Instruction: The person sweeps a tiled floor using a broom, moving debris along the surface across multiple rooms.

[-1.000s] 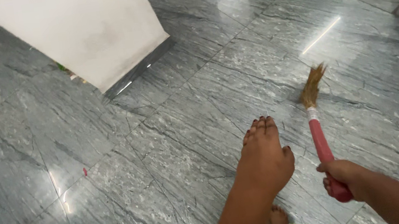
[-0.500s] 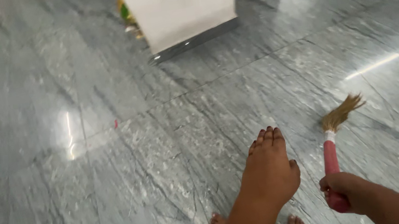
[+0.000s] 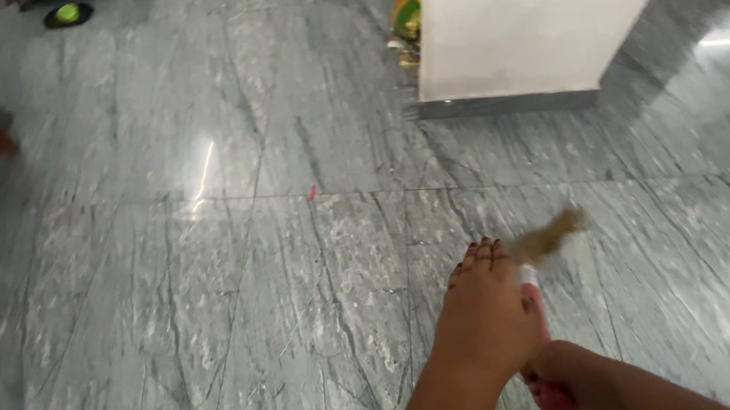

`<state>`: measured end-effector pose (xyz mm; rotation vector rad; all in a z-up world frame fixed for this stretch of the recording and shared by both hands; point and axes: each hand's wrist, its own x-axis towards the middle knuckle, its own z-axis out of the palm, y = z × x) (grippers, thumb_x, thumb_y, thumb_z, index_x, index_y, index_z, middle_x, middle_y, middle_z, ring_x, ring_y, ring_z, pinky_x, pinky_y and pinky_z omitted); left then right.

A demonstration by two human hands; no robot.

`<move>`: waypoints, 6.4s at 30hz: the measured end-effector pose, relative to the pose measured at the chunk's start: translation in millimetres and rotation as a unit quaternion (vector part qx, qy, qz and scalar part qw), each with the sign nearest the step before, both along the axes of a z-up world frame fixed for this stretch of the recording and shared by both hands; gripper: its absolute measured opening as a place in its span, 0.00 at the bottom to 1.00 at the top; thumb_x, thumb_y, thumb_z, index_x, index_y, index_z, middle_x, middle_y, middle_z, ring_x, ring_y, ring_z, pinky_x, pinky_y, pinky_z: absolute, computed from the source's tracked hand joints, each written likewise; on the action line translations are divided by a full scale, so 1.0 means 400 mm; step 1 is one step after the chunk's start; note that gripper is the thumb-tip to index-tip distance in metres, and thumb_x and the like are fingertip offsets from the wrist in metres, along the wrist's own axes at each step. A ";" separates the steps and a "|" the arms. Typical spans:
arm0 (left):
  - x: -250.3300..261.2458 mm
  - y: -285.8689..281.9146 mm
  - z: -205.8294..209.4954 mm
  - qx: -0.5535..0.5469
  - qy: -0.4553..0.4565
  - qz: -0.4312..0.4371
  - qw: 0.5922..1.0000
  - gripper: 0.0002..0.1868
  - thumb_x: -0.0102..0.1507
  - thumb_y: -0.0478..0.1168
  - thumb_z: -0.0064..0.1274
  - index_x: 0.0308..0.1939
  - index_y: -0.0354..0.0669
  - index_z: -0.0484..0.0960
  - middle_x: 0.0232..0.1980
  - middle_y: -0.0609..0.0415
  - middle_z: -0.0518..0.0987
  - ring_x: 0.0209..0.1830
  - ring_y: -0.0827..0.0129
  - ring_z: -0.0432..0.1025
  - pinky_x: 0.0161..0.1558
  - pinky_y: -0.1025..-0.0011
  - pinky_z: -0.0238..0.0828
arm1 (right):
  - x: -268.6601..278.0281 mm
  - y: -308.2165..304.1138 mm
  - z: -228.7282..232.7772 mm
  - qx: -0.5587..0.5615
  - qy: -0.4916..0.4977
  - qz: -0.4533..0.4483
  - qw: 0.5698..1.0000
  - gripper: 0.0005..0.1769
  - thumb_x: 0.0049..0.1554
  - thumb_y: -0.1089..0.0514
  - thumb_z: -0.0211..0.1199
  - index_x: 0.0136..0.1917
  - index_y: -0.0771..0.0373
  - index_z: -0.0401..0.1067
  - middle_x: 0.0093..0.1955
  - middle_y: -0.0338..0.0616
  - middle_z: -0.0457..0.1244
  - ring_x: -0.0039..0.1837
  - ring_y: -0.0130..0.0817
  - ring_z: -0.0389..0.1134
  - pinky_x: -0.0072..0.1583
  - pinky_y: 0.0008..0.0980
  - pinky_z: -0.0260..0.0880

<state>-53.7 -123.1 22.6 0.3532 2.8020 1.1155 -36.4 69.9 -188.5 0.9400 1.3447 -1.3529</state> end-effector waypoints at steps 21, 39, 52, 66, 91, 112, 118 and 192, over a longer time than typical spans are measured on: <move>-0.057 -0.029 0.093 0.020 0.034 0.168 0.985 0.35 0.58 0.37 0.55 0.68 0.27 0.66 0.72 0.33 0.66 0.75 0.47 0.60 0.75 0.62 0.54 | -0.145 -0.104 0.455 -0.059 0.250 0.126 0.958 0.05 0.52 0.62 0.59 0.41 0.64 0.66 0.32 0.43 0.59 0.29 0.32 0.60 0.30 0.36 0.60; 0.011 0.585 0.100 0.005 0.039 0.055 0.998 0.37 0.60 0.38 0.54 0.70 0.22 0.61 0.75 0.31 0.61 0.78 0.45 0.54 0.75 0.61 0.51 | -0.069 0.608 0.314 0.087 0.296 -0.098 0.946 0.06 0.52 0.65 0.62 0.39 0.72 0.69 0.29 0.51 0.61 0.29 0.42 0.62 0.32 0.43 0.65; 0.075 0.862 0.051 -0.002 -0.027 -0.101 0.995 0.36 0.62 0.37 0.52 0.71 0.23 0.59 0.76 0.32 0.58 0.79 0.46 0.51 0.75 0.61 0.47 | 0.246 1.018 0.153 0.191 0.150 -0.255 0.936 0.09 0.52 0.64 0.63 0.38 0.74 0.67 0.29 0.53 0.59 0.28 0.42 0.58 0.31 0.42 0.57; 0.153 0.802 -0.002 -0.009 -0.055 -0.080 0.995 0.35 0.62 0.37 0.52 0.70 0.24 0.61 0.76 0.32 0.60 0.79 0.46 0.53 0.77 0.62 0.49 | 0.395 1.078 -0.025 0.253 0.097 -0.187 0.944 0.18 0.49 0.60 0.69 0.44 0.80 0.72 0.35 0.59 0.64 0.32 0.44 0.60 0.37 0.45 0.61; 0.266 0.226 -0.071 0.041 -0.011 0.108 0.993 0.36 0.57 0.38 0.54 0.67 0.19 0.66 0.70 0.26 0.66 0.74 0.40 0.59 0.73 0.57 0.53 | 0.266 0.176 0.053 0.223 0.109 0.216 0.944 0.20 0.48 0.53 0.74 0.40 0.75 0.76 0.33 0.52 0.68 0.34 0.47 0.72 0.34 0.43 0.72; 0.387 0.052 -0.138 0.059 -0.055 0.195 0.977 0.31 0.65 0.41 0.47 0.68 0.23 0.66 0.69 0.28 0.69 0.71 0.41 0.64 0.71 0.56 0.58 | 0.183 -0.113 0.223 -0.152 0.144 0.114 0.971 0.20 0.62 0.55 0.51 0.62 0.68 0.70 0.49 0.49 0.70 0.42 0.35 0.72 0.38 0.34 0.72; 0.377 0.106 -0.115 0.039 -0.014 0.170 0.985 0.31 0.63 0.44 0.50 0.64 0.24 0.70 0.66 0.29 0.72 0.70 0.42 0.65 0.70 0.55 0.59 | 0.189 -0.031 0.260 -0.416 0.074 -0.050 0.905 0.19 0.71 0.58 0.46 0.66 0.76 0.65 0.55 0.56 0.68 0.47 0.35 0.73 0.51 0.34 0.76; 0.447 0.012 0.151 -0.008 0.103 0.046 0.994 0.38 0.62 0.39 0.53 0.72 0.23 0.58 0.76 0.29 0.58 0.79 0.42 0.50 0.75 0.57 0.48 | 0.490 0.198 0.055 0.101 -0.024 0.018 0.994 0.27 0.62 0.37 0.59 0.47 0.66 0.65 0.29 0.41 0.57 0.29 0.31 0.55 0.31 0.32 0.58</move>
